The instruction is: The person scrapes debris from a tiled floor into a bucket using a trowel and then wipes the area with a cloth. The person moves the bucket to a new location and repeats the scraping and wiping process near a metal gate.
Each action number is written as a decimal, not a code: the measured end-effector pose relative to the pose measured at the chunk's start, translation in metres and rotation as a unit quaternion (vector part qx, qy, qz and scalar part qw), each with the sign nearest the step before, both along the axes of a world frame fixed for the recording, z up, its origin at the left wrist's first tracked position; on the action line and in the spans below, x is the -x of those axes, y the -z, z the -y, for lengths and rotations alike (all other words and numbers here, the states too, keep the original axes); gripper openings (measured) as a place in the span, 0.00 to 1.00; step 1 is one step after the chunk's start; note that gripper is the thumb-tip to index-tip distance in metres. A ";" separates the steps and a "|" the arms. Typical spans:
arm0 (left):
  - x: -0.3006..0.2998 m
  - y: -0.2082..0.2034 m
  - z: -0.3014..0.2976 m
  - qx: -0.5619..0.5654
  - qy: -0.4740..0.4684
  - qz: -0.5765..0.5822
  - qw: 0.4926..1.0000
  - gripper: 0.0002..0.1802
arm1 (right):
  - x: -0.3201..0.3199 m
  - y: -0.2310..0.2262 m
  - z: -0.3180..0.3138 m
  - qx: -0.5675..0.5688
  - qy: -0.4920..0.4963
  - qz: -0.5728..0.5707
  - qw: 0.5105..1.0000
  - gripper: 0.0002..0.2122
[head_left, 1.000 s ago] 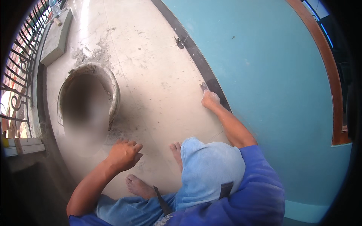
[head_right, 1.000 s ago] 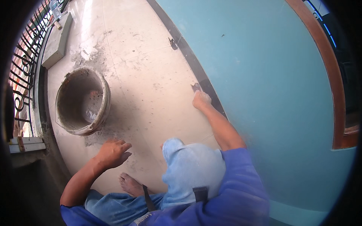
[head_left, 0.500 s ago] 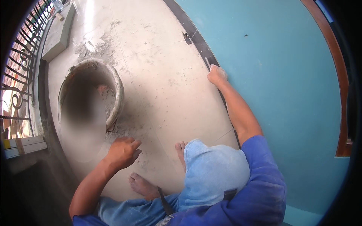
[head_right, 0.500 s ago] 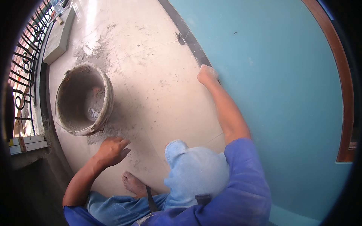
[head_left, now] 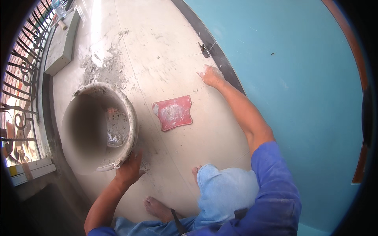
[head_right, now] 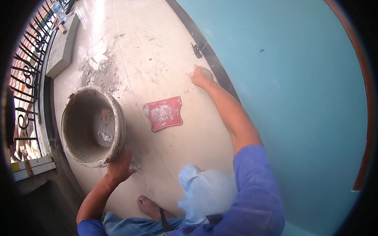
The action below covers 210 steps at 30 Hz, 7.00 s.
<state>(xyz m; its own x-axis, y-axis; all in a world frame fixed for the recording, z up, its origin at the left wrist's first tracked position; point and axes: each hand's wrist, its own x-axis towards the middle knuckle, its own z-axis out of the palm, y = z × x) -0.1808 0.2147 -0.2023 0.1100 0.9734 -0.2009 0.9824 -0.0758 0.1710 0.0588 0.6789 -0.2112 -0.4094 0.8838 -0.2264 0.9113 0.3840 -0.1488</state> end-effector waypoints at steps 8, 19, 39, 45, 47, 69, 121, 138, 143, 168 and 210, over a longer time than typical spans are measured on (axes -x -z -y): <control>0.005 0.028 0.000 0.083 0.018 0.018 0.996 0.40 | 0.041 0.037 -0.092 -0.043 0.059 -0.015 0.997 0.34; 0.013 0.034 0.004 0.136 -0.067 0.206 0.967 0.46 | 0.061 0.038 -0.091 -0.048 0.037 0.055 0.997 0.33; 0.022 0.045 0.003 -0.099 0.033 0.104 0.989 0.31 | -0.203 -0.106 0.241 0.165 0.249 -0.427 0.854 0.10; 0.015 0.046 0.000 -0.140 0.066 0.143 0.978 0.19 | -0.288 -0.104 0.329 0.238 0.285 -0.211 0.904 0.11; 0.008 0.035 -0.004 -0.072 0.040 0.129 0.988 0.11 | -0.304 -0.091 0.341 0.227 0.208 -0.108 0.945 0.13; 0.005 -0.030 0.034 -0.002 -0.110 0.139 0.984 0.11 | -0.039 -0.001 0.203 0.013 -0.177 -0.067 0.982 0.42; 0.149 -0.136 0.052 -0.247 -0.604 0.568 0.501 0.18 | 0.037 0.006 0.328 0.368 -0.496 -0.046 0.785 0.18; 0.164 -0.156 0.105 -0.350 -0.595 0.527 0.496 0.15 | 0.098 0.004 0.355 0.335 -0.427 -0.048 0.839 0.15; 0.160 -0.157 0.099 -0.354 -0.572 0.549 0.495 0.16 | 0.108 -0.012 0.290 0.229 -0.344 -0.129 0.901 0.14; 0.129 -0.235 0.129 -0.440 -0.428 0.620 0.488 0.11 | 0.143 -0.092 0.354 0.415 -0.294 -0.122 0.852 0.16; -0.082 -0.238 0.390 -0.563 -0.744 0.352 0.071 0.27 | 0.359 0.065 0.445 0.265 -0.559 -0.161 0.769 0.14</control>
<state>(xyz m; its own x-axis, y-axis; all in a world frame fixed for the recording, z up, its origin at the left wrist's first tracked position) -0.0990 -0.1755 0.0360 -0.6871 -0.6326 -0.3574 -0.1760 -0.3324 0.9266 -0.3004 0.2341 -0.2757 -0.9568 -0.2423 -0.1610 -0.0609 0.7080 -0.7035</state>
